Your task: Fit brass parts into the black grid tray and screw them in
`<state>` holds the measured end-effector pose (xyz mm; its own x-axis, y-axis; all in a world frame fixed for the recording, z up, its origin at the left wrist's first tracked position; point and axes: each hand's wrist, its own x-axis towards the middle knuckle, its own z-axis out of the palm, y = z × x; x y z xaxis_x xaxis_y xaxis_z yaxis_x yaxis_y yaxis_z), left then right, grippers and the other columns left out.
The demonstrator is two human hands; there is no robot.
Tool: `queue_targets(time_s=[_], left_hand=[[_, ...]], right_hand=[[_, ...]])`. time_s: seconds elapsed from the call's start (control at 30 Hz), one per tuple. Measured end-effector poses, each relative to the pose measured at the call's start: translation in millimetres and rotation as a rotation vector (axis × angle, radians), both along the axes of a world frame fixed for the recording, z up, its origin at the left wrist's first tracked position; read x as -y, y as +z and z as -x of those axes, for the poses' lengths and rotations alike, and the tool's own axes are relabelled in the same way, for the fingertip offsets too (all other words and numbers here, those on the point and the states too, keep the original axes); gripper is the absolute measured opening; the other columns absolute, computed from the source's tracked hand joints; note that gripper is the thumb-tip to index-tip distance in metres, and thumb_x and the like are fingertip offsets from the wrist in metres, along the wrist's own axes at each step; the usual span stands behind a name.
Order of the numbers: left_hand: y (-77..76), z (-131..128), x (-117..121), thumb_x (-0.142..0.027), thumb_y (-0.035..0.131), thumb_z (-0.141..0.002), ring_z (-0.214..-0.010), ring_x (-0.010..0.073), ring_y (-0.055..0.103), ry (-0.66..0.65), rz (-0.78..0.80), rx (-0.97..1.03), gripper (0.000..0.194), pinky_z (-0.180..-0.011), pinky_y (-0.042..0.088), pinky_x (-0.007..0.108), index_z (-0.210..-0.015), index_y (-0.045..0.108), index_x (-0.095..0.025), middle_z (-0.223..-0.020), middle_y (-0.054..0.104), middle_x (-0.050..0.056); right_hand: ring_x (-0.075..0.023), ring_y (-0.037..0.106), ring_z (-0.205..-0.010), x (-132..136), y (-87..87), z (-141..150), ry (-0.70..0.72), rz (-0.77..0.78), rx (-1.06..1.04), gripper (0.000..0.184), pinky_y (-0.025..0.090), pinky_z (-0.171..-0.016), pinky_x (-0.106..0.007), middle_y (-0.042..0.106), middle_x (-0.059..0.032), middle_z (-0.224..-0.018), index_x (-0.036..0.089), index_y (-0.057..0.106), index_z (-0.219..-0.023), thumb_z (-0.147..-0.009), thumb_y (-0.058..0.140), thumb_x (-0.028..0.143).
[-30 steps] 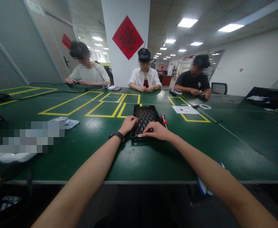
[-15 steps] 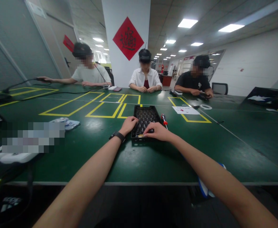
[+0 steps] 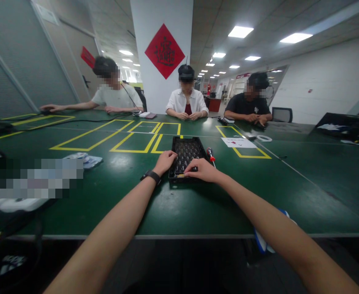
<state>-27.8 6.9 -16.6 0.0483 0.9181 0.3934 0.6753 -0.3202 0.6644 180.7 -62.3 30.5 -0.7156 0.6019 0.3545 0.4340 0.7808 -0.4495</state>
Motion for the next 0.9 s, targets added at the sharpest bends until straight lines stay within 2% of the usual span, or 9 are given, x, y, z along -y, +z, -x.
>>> queue_targets(time_s=[0.47,0.7,0.9], left_hand=[[-0.7,0.6,0.8,-0.029,0.044,-0.078,-0.094,0.0186,0.057,-0.013,-0.017,0.023,0.029,-0.086,0.043,0.028,-0.087,0.069,-0.016,-0.098,0.067,0.006],[1.9,-0.5,4.4,-0.029,0.042,-0.079,-0.095,0.0186,0.058,-0.013,-0.012,0.007,0.031,-0.085,0.043,0.027,-0.087,0.069,-0.016,-0.099,0.068,0.006],[2.9,-0.7,3.6,-0.03,0.042,-0.079,-0.094,0.0189,0.058,-0.008,-0.006,-0.024,0.031,-0.086,0.042,0.028,-0.086,0.069,-0.016,-0.098,0.068,0.006]], right_hand=[[-0.0145,0.061,-0.079,-1.6,0.2,-0.1,0.005,0.01,0.034,0.021,0.043,-0.076,-0.026,0.07,-0.0043,-0.083,0.018,0.072,-0.086,-0.076,0.062,0.034],[-0.014,0.062,-0.08,-1.6,-1.1,0.3,0.018,0.012,-0.045,0.02,0.043,-0.079,-0.026,0.07,-0.0043,-0.084,0.018,0.072,-0.084,-0.074,0.065,0.034],[-0.0143,0.062,-0.08,-3.1,-2.9,0.3,0.028,0.006,-0.021,0.019,0.044,-0.079,-0.027,0.07,-0.0041,-0.083,0.017,0.071,-0.082,-0.074,0.065,0.034]])
